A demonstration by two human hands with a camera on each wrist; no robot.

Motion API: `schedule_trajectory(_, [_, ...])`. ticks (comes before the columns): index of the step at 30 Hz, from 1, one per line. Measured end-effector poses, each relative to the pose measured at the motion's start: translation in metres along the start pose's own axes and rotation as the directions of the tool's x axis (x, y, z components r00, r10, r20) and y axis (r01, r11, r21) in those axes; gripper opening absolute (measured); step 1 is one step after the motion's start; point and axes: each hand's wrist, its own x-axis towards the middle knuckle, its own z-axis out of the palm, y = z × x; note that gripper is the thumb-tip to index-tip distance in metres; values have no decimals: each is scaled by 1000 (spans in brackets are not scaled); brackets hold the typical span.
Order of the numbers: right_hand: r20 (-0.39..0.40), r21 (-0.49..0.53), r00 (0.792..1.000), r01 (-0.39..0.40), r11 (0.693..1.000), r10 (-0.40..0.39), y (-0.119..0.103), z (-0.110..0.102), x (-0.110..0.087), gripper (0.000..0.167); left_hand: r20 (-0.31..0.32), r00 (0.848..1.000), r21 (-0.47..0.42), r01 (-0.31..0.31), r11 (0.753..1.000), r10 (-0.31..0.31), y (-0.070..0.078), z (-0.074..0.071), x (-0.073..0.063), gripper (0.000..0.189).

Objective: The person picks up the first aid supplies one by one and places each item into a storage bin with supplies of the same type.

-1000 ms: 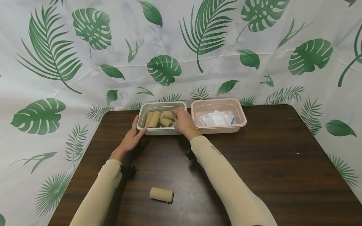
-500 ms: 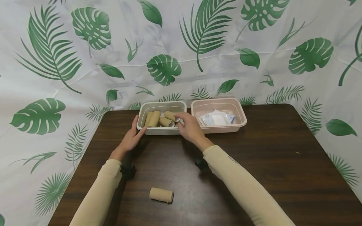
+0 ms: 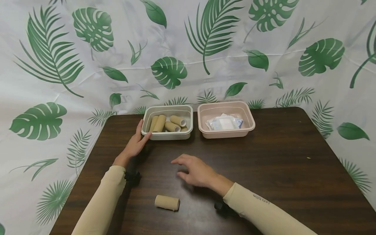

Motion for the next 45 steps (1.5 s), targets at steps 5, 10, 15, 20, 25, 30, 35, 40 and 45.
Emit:
schedule_trajectory(5, [215, -20, 976, 49, 999, -44, -19, 20, -12, 48, 5, 1000, -9, -3, 1000, 3, -1, -1, -1, 80])
schedule_trajectory(10, [323, -39, 934, 175, 984, -153, -32, 39, -20, 54, 4, 1000, -19, -4, 1000, 4, -1, -1, -1, 80])
schedule_trajectory(15, [329, -98, 920, 258, 961, -213, -37, 50, -25, 52, 8, 1000, -19, -4, 1000, 4, -1, -1, 0, 81])
schedule_trajectory(20, [298, -110, 925, 277, 955, -235, -35, 55, -27, 50, 10, 1000, -18, 1, 1000, -1, -1, -1, 0, 80])
schedule_trajectory(25, [289, -95, 921, 299, 950, -261, -32, 57, -27, 50, 8, 1000, -19, 2, 1000, -2, 0, -1, -1, 80])
schedule_trajectory(30, [295, -77, 917, 301, 951, -266, -31, 56, -27, 49, 13, 1000, -13, 6, 1000, -6, 2, -1, -2, 80])
schedule_trajectory(35, [307, -56, 914, 297, 953, -266, -30, 55, -27, 48, 12, 1000, -14, 6, 1000, -6, 1, -1, -2, 80])
schedule_trajectory(40, [319, -33, 911, 287, 957, -262, -29, 53, -28, 46, 11, 1000, -17, 1, 1000, -1, 0, -1, -1, 80])
schedule_trajectory(45, [315, -11, 912, 279, 960, -261, -29, 49, -25, 43, 9, 1000, -15, -3, 1000, 3, -1, -1, 0, 80])
